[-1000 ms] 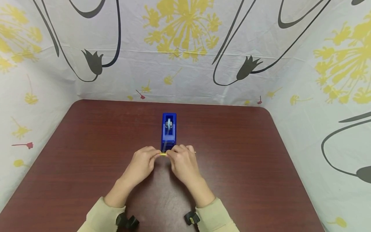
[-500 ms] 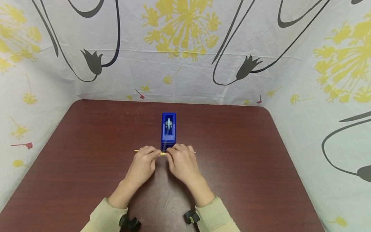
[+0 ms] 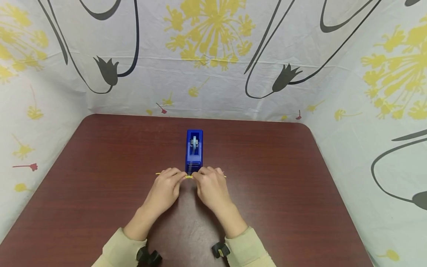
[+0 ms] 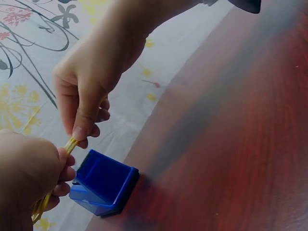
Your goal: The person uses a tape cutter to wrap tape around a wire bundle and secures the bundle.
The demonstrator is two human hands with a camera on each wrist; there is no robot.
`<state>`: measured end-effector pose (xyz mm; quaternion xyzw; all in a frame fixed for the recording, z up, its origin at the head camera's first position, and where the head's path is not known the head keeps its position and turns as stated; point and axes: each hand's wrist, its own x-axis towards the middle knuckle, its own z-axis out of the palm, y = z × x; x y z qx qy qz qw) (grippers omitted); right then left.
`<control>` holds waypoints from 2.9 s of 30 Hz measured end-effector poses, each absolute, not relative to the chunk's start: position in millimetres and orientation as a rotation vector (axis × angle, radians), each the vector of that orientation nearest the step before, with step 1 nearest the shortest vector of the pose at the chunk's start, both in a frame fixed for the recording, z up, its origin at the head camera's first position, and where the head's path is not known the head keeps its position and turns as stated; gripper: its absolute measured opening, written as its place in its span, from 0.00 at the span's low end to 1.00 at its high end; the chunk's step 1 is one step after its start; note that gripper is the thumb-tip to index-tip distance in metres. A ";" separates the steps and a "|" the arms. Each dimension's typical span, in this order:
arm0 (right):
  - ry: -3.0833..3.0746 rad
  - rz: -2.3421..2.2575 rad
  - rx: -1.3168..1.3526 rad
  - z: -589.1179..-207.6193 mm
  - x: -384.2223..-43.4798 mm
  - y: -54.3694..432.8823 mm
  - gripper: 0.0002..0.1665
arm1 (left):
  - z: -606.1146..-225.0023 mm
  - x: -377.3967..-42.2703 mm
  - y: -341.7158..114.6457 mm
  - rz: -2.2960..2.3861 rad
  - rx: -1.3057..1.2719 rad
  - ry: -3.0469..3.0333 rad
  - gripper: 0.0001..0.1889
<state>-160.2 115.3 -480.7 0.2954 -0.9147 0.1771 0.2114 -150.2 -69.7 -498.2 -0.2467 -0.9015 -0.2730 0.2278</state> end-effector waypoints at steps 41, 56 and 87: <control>-2.553 0.599 0.797 -481.8 -160.8 114.7 0.03 | -504.4 -158.3 -70.8 -0.701 -0.726 -2.312 0.11; -2.499 0.580 0.799 -486.7 -162.0 116.5 0.04 | -495.5 -155.0 -70.1 -0.744 -0.700 -2.612 0.06; -2.679 0.673 0.721 -481.6 -161.1 112.1 0.04 | -508.3 -158.4 -71.0 -0.711 -0.695 -2.331 0.17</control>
